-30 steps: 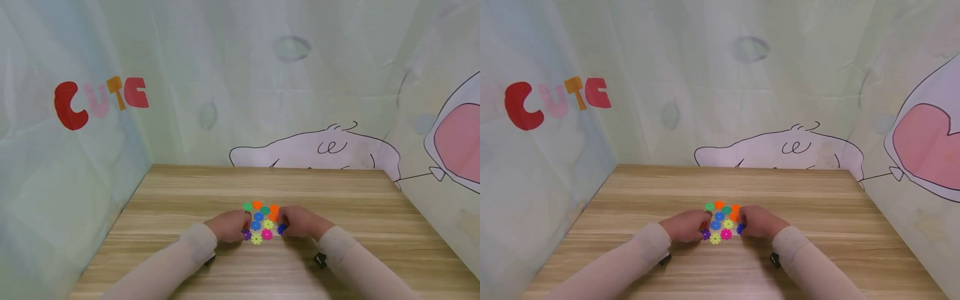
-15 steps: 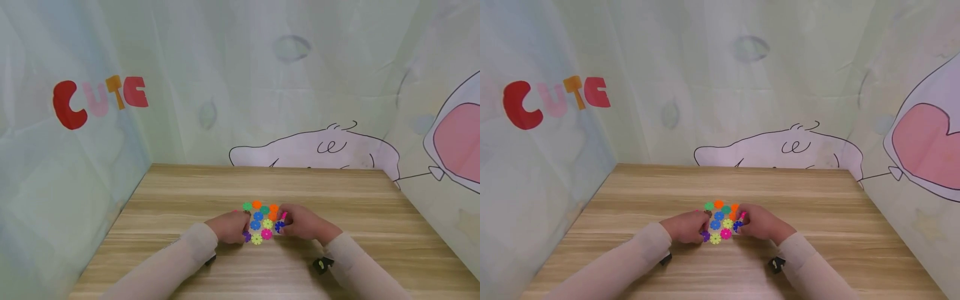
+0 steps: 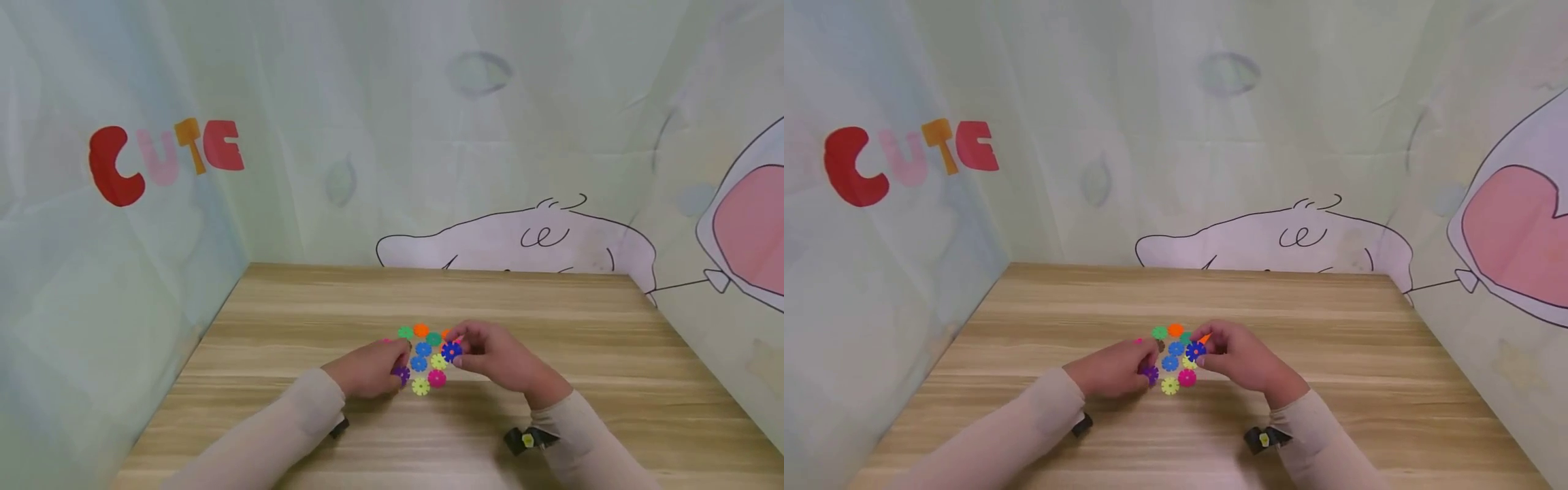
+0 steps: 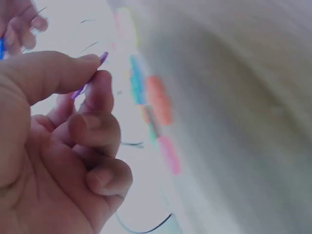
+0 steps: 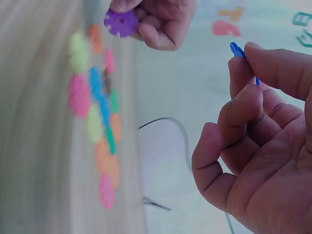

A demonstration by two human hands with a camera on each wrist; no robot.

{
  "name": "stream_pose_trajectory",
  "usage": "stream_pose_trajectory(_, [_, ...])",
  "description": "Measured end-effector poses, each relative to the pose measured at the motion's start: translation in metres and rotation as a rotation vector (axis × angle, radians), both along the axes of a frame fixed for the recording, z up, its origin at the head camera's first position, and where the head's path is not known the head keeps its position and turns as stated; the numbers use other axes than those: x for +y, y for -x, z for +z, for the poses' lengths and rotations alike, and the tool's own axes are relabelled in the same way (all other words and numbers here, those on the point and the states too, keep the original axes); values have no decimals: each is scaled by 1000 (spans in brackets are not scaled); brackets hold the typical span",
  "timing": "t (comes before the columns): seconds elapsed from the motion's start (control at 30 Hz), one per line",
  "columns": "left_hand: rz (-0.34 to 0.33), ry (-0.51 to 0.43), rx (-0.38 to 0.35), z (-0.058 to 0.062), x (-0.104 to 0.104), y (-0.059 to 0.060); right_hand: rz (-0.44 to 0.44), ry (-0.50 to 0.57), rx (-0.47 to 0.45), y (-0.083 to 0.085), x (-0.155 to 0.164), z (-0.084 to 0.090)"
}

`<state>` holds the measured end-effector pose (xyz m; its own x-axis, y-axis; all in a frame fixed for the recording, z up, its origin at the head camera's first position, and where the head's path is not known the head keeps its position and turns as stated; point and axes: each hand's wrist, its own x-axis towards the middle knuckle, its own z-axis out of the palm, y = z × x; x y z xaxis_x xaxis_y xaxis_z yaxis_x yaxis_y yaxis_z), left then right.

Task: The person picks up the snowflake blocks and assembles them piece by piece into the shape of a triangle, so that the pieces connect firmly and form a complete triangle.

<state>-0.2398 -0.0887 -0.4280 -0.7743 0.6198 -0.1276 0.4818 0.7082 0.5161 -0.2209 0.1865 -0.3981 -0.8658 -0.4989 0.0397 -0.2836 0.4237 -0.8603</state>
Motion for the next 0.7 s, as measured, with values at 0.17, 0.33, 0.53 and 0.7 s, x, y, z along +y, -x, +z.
stream_pose_trajectory(0.17, [73, -227, -28, 16, -9, -8, 31, 138, 18, -9, -3, 13])
stream_pose_trajectory(0.33, [103, -455, 0, 36, -14, -18, 11, 193, 23, -15, -7, 25])
stream_pose_trajectory(0.53, [150, -651, -3, 48, -15, -31, 0, 219, 40, -19, -13, 40])
stream_pose_trajectory(0.7, [163, -765, 37, 53, -16, -44, 24, 257, 43, -24, -20, 48])
